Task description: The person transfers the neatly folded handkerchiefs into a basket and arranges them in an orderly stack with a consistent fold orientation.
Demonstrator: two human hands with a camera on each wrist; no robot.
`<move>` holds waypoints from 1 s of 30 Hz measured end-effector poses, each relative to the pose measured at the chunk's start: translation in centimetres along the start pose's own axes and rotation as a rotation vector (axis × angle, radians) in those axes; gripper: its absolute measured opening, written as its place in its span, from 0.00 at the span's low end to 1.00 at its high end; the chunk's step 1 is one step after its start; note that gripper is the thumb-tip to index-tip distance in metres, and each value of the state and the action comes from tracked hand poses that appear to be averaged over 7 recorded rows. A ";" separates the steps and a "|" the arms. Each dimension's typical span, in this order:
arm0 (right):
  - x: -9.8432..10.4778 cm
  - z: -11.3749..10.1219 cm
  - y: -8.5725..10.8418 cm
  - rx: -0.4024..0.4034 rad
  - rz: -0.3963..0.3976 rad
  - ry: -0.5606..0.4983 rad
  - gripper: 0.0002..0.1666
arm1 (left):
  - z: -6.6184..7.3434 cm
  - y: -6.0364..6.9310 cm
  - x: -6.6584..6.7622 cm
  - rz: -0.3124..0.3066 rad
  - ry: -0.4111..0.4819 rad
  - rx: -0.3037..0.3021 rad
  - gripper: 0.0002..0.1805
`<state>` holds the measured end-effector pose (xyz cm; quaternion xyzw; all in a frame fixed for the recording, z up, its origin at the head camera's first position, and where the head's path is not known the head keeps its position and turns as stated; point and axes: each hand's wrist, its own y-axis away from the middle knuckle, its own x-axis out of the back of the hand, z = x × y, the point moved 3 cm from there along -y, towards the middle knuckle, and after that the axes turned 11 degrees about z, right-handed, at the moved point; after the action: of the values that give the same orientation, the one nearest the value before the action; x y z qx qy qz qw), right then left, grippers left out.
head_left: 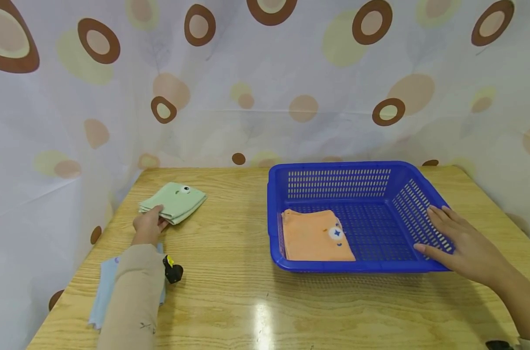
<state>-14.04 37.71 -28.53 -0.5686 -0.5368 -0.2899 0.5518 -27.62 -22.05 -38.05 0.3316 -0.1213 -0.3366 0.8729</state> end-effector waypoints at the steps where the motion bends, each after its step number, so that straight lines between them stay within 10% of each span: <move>1: 0.0 0.0 0.0 0.001 0.000 0.000 0.51 | 0.0 0.1 0.0 -0.001 -0.003 -0.003 0.35; 30: 0.0 0.0 0.0 0.013 0.012 -0.010 0.50 | -0.5 0.3 0.3 -0.040 -0.013 -0.017 0.37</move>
<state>-14.01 37.74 -28.53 -0.5696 -0.5382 -0.2802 0.5545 -27.03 -21.85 -38.19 0.3245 -0.1175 -0.3572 0.8680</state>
